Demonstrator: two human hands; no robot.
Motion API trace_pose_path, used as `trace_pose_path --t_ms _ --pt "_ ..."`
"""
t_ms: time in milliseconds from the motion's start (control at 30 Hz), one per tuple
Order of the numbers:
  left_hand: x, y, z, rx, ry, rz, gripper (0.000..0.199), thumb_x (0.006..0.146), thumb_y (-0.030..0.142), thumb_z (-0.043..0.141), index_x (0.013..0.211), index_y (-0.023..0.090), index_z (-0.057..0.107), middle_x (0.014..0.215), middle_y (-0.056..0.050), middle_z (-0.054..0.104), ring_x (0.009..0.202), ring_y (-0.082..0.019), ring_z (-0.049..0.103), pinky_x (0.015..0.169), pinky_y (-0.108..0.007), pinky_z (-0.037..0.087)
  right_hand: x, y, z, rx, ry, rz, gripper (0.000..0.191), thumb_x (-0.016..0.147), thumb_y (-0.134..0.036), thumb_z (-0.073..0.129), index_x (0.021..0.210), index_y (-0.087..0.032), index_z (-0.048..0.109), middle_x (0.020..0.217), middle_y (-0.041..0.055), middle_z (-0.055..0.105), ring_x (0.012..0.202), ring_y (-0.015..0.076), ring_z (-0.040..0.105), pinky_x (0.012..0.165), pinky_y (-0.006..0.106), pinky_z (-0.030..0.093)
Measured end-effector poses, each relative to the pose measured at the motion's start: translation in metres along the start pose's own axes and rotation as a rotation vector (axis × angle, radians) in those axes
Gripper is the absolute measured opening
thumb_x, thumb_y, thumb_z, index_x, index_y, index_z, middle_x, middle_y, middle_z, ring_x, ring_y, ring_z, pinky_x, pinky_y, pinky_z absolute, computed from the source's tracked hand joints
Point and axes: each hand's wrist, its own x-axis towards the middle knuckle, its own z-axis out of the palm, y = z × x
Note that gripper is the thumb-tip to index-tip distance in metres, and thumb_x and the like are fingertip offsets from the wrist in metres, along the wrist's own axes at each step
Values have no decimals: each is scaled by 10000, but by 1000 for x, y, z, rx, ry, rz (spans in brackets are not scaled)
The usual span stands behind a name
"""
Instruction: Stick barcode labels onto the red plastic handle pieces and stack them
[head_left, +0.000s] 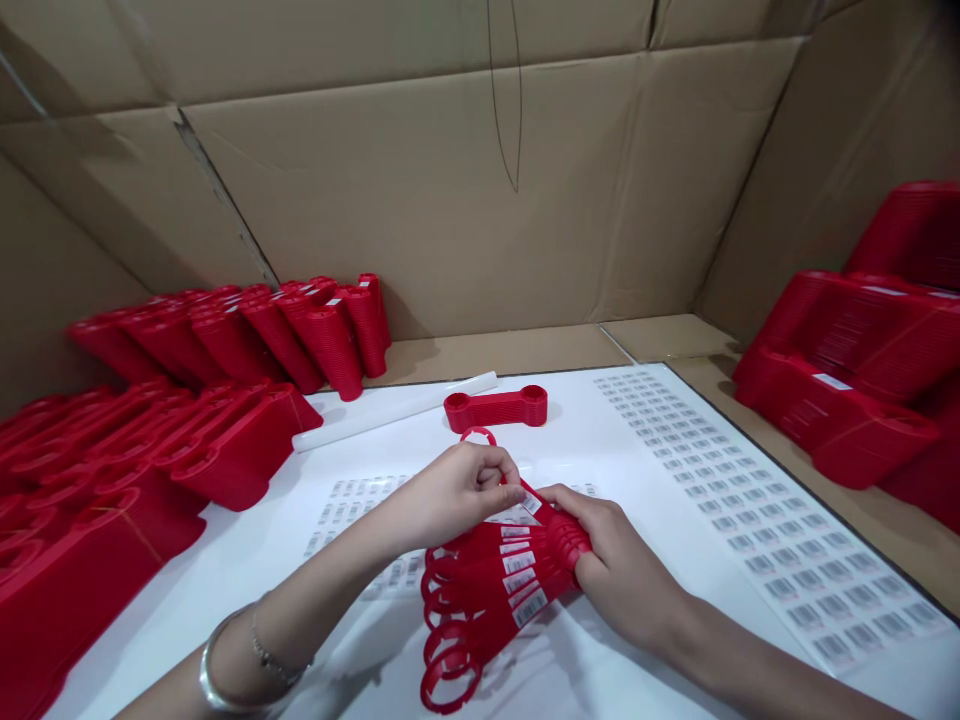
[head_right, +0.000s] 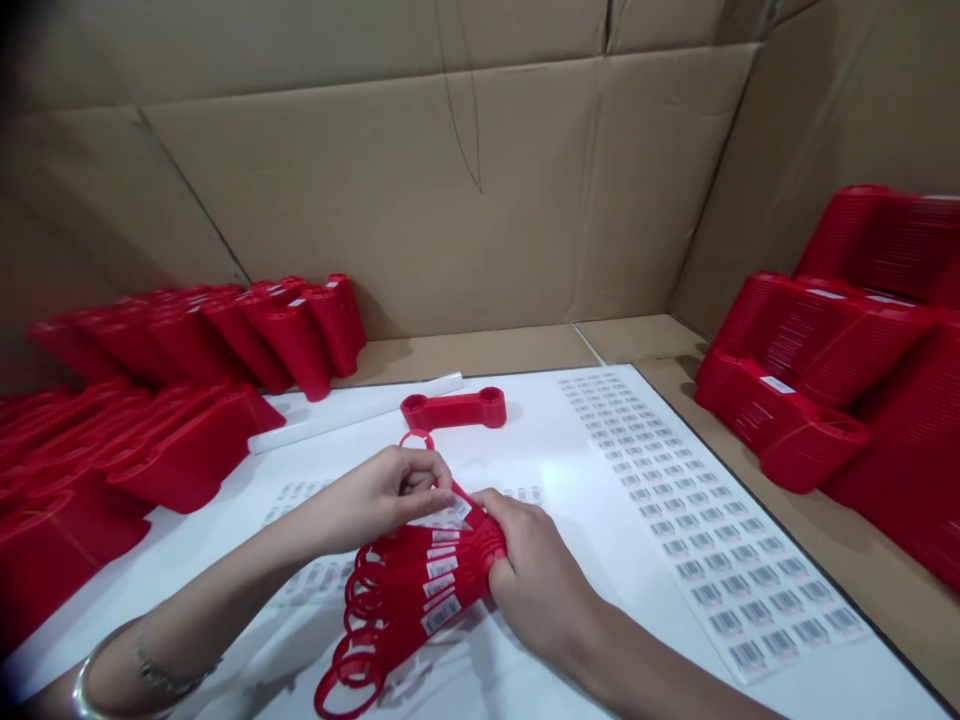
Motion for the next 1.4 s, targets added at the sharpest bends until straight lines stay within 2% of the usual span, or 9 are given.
trace_pose_path --t_ms 233,467,600,700,800,933,1133,1267,1400 --pt "3 0 4 61 31 4 203 841 333 495 761 158 559 499 76 302 466 -71 273 450 -231 207 1 1 -1 24 -4 -19 563 587 35 362 1025 -201 625 917 18 676 773 161 590 723 269 466" --pt "1 4 13 307 183 42 209 859 357 482 803 173 563 522 56 407 500 -96 366 492 -239 257 1 1 -2 35 9 -47 572 582 44 360 1027 -203 623 917 13 669 800 167 586 722 269 463" --pt "-2 4 22 493 303 145 227 833 410 536 853 185 517 813 -10 525 674 -142 480 581 -272 377 -1 1 -2 39 26 -66 552 583 48 351 994 -198 625 902 8 661 751 158 579 686 265 455" --pt "-3 3 25 533 387 221 269 827 414 549 977 202 479 1114 -75 468 891 -198 513 681 -333 462 -2 1 -3 47 36 -79 569 574 50 351 1010 -198 618 911 8 659 762 160 578 699 264 453" --pt "-2 1 24 520 469 275 470 774 468 613 1135 241 414 1286 -89 382 1096 -264 443 829 -427 466 -1 0 -4 51 34 -98 587 567 51 353 1027 -199 619 936 12 659 798 163 577 732 265 457" --pt "4 -7 16 431 454 235 449 793 483 585 1159 264 443 1225 -69 410 1106 -261 425 920 -457 421 0 -2 -4 23 26 -108 600 579 51 359 1053 -208 620 970 14 661 828 165 577 778 274 457" --pt "7 -16 -9 309 377 209 212 831 397 546 856 187 553 947 -26 434 733 -130 467 686 -297 445 0 -2 -8 -33 -20 -133 554 609 40 375 1034 -218 620 993 14 660 863 161 589 768 268 457" --pt "-9 -13 -18 377 338 215 220 838 363 540 729 172 520 830 -9 469 732 -137 468 661 -273 399 1 4 -13 -96 8 -226 511 628 29 383 1032 -206 588 991 32 640 869 162 589 739 265 458" --pt "-32 -15 -11 394 185 118 234 893 358 438 774 181 534 839 -22 543 765 -156 511 701 -293 414 2 17 -12 -252 -12 -321 416 700 -6 404 1032 -203 558 892 45 616 780 169 573 654 274 454"
